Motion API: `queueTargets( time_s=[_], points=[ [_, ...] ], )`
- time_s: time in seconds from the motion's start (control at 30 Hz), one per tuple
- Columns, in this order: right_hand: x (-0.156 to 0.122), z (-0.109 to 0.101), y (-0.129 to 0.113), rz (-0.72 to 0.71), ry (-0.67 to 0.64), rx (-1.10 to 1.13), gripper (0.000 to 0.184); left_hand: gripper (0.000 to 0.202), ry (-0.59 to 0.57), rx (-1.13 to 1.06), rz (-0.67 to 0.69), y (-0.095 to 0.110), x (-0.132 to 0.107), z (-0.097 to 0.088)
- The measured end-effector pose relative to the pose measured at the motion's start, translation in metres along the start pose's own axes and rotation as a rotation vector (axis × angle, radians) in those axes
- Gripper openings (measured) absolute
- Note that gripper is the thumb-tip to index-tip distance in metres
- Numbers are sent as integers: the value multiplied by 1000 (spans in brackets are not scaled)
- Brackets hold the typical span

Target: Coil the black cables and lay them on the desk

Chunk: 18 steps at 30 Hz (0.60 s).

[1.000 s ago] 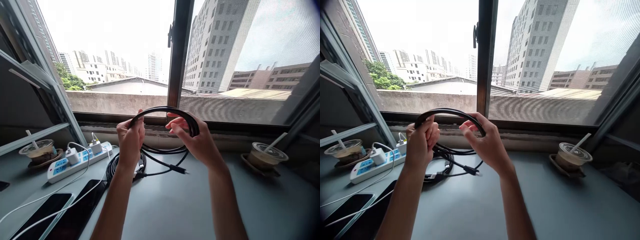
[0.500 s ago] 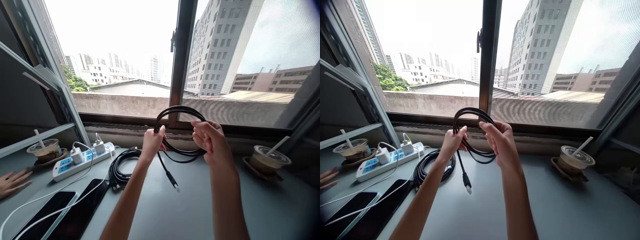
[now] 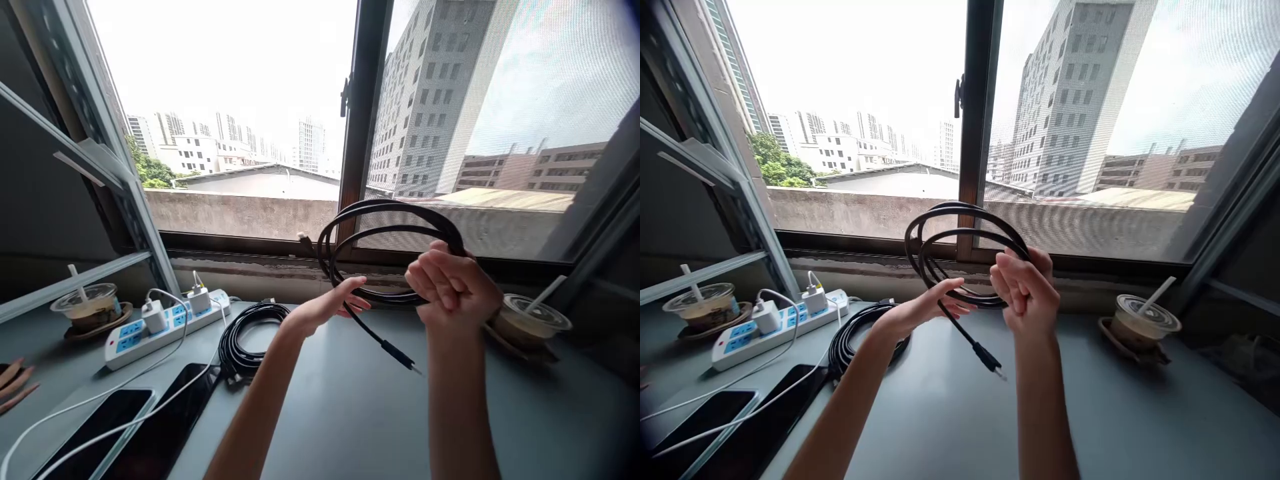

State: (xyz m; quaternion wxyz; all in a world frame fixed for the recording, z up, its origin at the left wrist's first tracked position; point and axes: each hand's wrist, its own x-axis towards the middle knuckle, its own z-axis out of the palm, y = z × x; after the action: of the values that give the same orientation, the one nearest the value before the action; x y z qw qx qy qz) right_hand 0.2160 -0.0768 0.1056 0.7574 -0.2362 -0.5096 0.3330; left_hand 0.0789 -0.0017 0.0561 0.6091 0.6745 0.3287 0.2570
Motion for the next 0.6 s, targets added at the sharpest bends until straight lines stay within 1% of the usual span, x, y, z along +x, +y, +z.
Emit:
queueTargets(
  time_s=[0.1, 0.2, 0.27, 0.43, 0.6],
  points=[
    [4, 3, 10, 1, 45, 63, 51, 45, 154, -96, 137, -5, 11, 0],
    [8, 7, 18, -26, 64, 97, 51, 39, 245, -175, 297, -4, 15, 0],
    [11, 8, 23, -14, 78, 124, 51, 37, 274, -241, 364, 0, 12, 1],
    [22, 3, 33, 110, 58, 139, 49, 30, 295, -493, 481, 17, -4, 6],
    [21, 5, 35, 168, 86, 126, 39, 29, 425, -487, 583, 26, -14, 4]
  ],
)
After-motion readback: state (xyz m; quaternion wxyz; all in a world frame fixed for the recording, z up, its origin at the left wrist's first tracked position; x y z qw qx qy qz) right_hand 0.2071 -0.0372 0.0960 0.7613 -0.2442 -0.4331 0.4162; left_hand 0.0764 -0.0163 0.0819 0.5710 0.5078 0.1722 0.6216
